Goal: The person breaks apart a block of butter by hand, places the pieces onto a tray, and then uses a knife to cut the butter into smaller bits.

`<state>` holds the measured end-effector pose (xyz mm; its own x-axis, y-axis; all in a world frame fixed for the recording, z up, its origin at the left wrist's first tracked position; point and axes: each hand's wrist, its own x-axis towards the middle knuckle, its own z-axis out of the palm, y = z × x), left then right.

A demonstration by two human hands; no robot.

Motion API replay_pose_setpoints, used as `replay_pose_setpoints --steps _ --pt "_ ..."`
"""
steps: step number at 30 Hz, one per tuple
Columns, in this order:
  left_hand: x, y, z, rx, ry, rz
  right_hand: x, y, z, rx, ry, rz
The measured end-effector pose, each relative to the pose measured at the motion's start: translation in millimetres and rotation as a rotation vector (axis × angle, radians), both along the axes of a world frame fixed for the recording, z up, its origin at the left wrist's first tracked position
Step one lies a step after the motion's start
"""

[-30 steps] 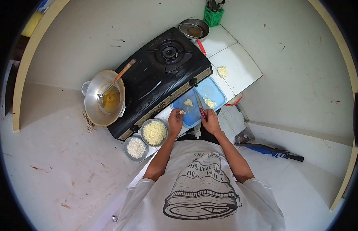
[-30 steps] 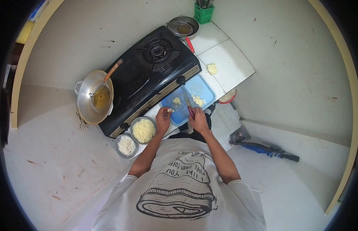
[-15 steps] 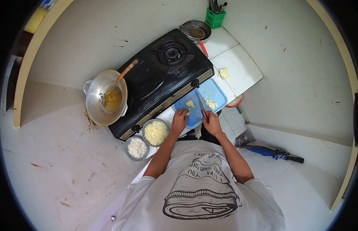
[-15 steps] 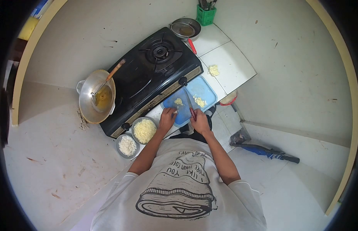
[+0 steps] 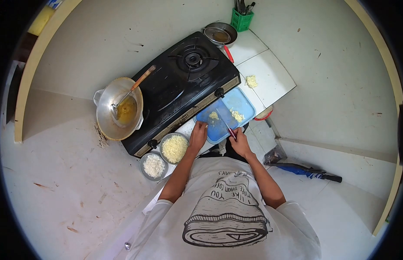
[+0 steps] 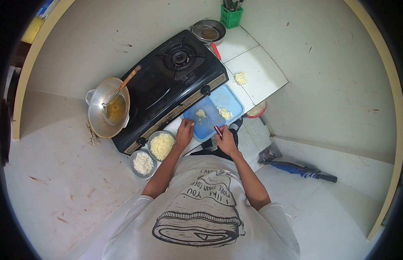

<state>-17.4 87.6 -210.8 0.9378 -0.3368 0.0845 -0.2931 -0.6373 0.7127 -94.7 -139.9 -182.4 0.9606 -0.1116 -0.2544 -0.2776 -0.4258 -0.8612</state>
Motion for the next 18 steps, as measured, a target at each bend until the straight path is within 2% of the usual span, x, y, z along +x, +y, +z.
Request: replay_pose_setpoints --steps 2,8,11,14,18 --pt "4 3 -6 0.074 -0.020 -0.040 -1 2 2 -0.020 -0.004 0.022" --pt "10 -6 -4 0.006 0.148 0.025 0 10 13 -0.046 -0.042 0.112" --pt "7 -9 -5 -0.138 0.097 0.067 -2 11 16 -0.091 -0.056 0.172" --pt "6 -8 -10 -0.057 -0.067 0.086 -8 14 5 -0.141 -0.045 0.204" --pt "7 -12 -3 -0.054 -0.047 0.142 -11 14 7 -0.204 0.069 0.257"
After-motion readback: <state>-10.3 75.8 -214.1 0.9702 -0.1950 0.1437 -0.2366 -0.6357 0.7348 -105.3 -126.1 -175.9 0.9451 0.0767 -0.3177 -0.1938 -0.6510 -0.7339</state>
